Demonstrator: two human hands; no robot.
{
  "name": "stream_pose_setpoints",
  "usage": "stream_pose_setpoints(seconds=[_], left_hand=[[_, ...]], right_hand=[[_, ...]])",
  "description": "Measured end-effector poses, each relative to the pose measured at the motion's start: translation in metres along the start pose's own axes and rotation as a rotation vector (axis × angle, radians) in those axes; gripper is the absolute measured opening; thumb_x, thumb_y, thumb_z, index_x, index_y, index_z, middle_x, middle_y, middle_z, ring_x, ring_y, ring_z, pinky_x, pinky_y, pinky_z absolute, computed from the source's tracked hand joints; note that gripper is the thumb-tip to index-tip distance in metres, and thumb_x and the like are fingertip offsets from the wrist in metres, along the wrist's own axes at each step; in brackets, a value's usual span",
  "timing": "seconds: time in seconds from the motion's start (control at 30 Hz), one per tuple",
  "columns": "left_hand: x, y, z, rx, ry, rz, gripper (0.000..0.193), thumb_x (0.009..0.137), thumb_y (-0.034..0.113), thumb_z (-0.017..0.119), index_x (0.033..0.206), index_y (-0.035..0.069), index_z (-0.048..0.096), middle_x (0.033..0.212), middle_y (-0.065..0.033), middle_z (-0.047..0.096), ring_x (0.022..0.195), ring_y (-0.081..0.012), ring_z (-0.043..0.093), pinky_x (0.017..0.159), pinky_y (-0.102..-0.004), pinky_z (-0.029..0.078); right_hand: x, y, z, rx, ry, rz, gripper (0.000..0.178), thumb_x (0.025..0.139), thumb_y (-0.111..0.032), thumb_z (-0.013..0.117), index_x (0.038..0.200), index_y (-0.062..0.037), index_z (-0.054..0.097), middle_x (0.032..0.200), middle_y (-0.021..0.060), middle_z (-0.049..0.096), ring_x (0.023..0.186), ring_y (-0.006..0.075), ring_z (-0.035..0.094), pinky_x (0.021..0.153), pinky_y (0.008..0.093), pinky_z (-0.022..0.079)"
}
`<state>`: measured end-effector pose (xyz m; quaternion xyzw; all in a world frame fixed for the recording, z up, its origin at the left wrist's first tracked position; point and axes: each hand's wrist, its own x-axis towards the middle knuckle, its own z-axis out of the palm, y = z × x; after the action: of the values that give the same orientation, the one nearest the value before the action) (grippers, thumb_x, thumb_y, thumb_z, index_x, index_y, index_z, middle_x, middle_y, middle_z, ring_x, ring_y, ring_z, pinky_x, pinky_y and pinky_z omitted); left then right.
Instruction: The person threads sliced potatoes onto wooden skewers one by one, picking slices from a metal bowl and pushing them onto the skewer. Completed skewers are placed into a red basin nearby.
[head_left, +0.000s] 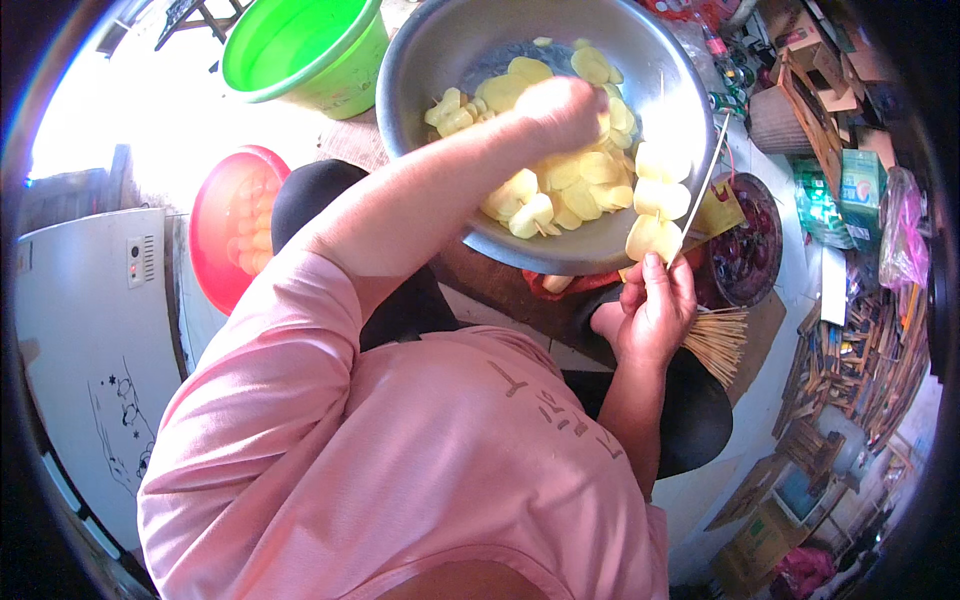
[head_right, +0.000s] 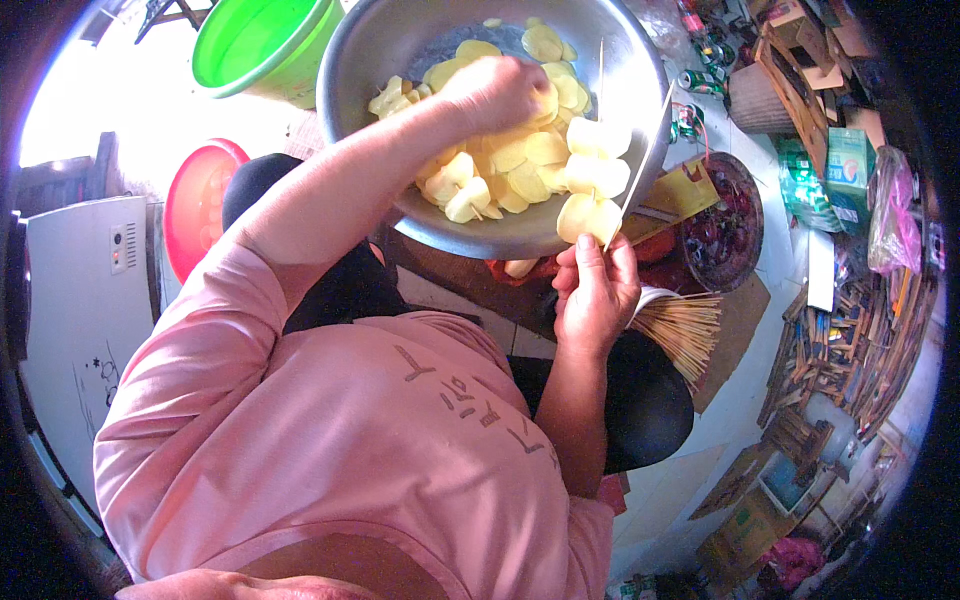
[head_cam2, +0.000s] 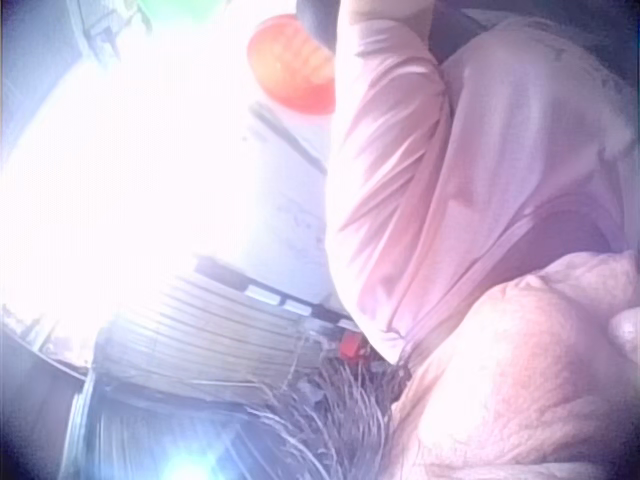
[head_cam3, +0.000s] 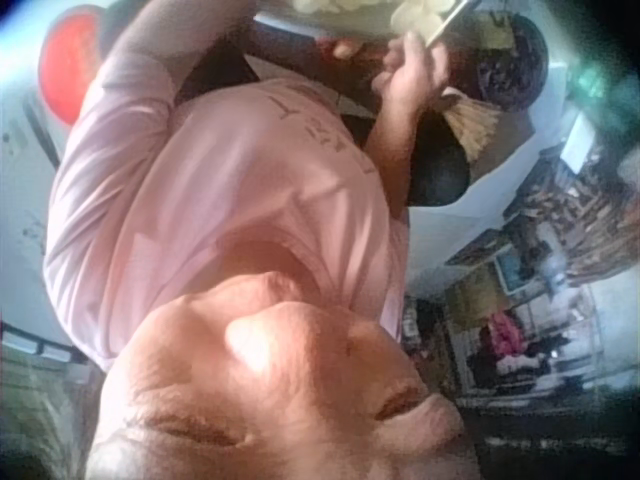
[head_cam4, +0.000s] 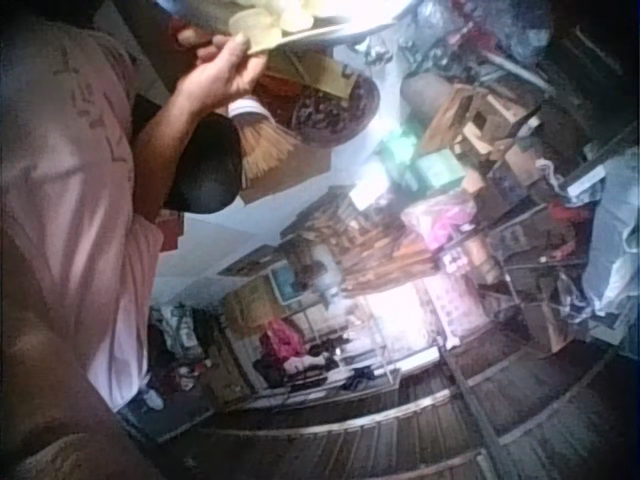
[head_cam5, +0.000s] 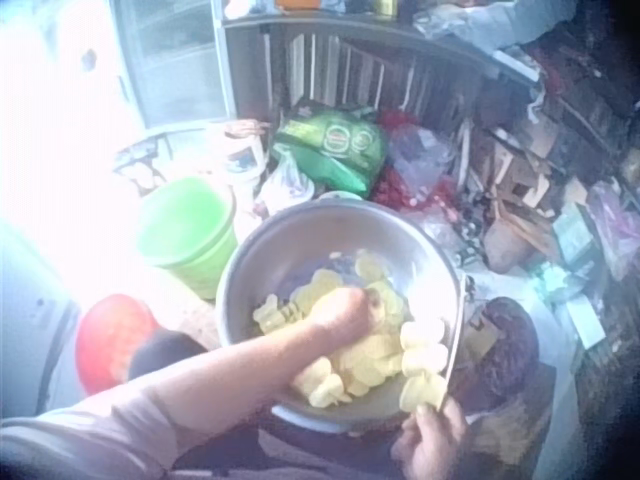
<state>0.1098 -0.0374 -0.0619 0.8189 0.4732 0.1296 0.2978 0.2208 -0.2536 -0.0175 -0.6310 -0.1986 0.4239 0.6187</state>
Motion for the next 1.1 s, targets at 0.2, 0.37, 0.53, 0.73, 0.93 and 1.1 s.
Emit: stream_pose_setpoints(seconds=[0.2,0.37,0.53,0.73,0.93,1.1], left_hand=[[0.035,-0.085,-0.032,0.192,0.081,-0.295,0.023,0.077,0.025,0.056,0.091,0.012,0.069,0.088,-0.013,0.068,0.084,-0.0302,0.065,0.078,-0.038,0.052],[0.049,-0.105,-0.02,0.188,0.042,-0.346,0.034,0.08,0.037,0.058,0.091,0.006,0.069,0.091,-0.0156,0.067,0.087,-0.0314,0.064,0.079,-0.0394,0.051],[0.048,-0.097,-0.015,0.079,0.027,-0.466,0.044,0.077,0.045,0.062,0.092,0.004,0.069,0.092,-0.0175,0.067,0.088,-0.0319,0.064,0.079,-0.0397,0.05],[0.056,-0.094,-0.008,-0.046,-0.003,-0.529,0.031,0.069,0.02,0.068,0.095,0.004,0.068,0.098,-0.0163,0.067,0.093,-0.0279,0.065,0.08,-0.0358,0.05],[0.053,-0.09,-0.008,-0.102,0.042,-0.477,0.03,0.067,0.019,0.07,0.093,0.003,0.069,0.095,-0.0171,0.067,0.092,-0.0292,0.065,0.079,-0.0362,0.051],[0.045,-0.07,-0.021,0.053,0.08,-0.444,0.033,0.068,0.02,0.069,0.097,0.005,0.068,0.099,-0.0167,0.066,0.094,-0.0299,0.064,0.081,-0.0373,0.052]], right_hand=[[0.0,-0.001,0.002,-0.034,-0.008,0.019,0.015,0.087,-0.011,0.059,0.102,-0.0057,0.059,0.064,-0.0001,0.057,0.045,0.004,0.045,0.041,0.0175,0.037],[0.0,0.002,0.005,-0.068,-0.026,0.009,0.015,0.088,-0.014,0.061,0.101,-0.0059,0.059,0.064,-0.0004,0.058,0.045,0.0039,0.045,0.041,0.0176,0.036],[0.0,0.004,0.007,-0.1,-0.048,0.019,0.014,0.088,-0.015,0.06,0.098,-0.0058,0.06,0.065,-0.0004,0.058,0.047,0.0036,0.045,0.042,0.0175,0.036],[0.001,0.003,0.014,-0.115,-0.054,0.068,0.01,0.089,-0.012,0.059,0.096,-0.0047,0.059,0.065,0.0001,0.058,0.048,0.0043,0.046,0.043,0.018,0.037],[0.0,0.002,0.017,-0.145,-0.063,0.058,0.011,0.089,-0.012,0.059,0.097,-0.0041,0.059,0.065,0.0004,0.058,0.048,0.004,0.046,0.043,0.018,0.037],[0.001,0.001,0.013,-0.092,-0.012,0.039,0.014,0.088,-0.012,0.059,0.1,-0.0044,0.06,0.064,0.0,0.058,0.046,0.0038,0.045,0.042,0.0178,0.036]])
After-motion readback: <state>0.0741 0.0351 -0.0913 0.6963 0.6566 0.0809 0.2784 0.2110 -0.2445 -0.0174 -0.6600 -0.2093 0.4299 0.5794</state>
